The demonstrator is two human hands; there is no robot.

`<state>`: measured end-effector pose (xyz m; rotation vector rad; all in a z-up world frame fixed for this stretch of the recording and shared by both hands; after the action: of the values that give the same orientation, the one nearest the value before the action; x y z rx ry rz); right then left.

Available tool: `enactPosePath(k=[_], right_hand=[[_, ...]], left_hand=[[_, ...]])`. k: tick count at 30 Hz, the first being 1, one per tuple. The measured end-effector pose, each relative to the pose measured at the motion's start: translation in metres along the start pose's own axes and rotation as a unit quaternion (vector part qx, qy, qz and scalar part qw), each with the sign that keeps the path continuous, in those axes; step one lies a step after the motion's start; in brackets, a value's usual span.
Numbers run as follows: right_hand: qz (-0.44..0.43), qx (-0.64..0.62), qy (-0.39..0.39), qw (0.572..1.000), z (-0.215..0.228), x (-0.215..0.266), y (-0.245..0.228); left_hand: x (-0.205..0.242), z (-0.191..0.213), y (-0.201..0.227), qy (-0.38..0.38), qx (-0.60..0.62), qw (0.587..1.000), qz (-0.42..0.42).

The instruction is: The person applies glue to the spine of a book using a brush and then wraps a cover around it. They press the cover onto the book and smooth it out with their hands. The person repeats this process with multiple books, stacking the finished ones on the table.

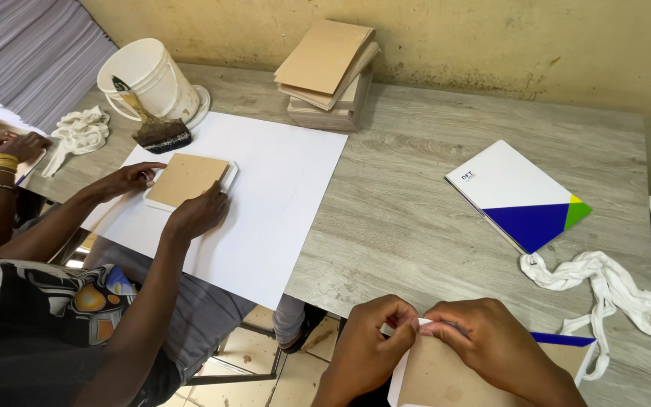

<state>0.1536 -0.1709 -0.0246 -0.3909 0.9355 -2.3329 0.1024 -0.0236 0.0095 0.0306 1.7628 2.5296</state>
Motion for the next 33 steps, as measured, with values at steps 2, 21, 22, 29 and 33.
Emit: enactPosePath(k=[2, 21, 22, 29, 33], right_hand=[[0.012, 0.012, -0.001, 1.0, -0.001, 0.004, 0.001], [0.068, 0.003, 0.037, 0.997, 0.012, 0.023, -0.021], [0.067, 0.003, 0.037, 0.997, 0.013, 0.023, -0.022], [0.081, 0.011, 0.042, 0.996, 0.023, 0.026, -0.018], [0.093, 0.029, 0.039, 0.994, 0.026, 0.028, -0.018]], left_hand=[[0.001, -0.002, 0.009, -0.005, -0.019, 0.999, -0.031], [0.023, -0.001, 0.033, 0.178, 0.023, 0.966, -0.185], [0.025, -0.006, 0.03, 0.178, 0.024, 0.966, -0.185], [0.027, -0.055, -0.043, 0.021, 0.386, 0.909, 0.154], [0.033, -0.068, -0.049, -0.006, 0.427, 0.876, 0.223]])
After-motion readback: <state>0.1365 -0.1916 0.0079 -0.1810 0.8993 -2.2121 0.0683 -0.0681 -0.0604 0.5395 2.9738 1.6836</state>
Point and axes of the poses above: each hand's wrist, its own x-axis away from the middle knuckle, its own z-axis out of the back of the hand, y = z × x, the point moved 10 cm from there along -x, towards the middle knuckle, and after that the axes turned 2 degrees about -x, right-handed, at the moved point
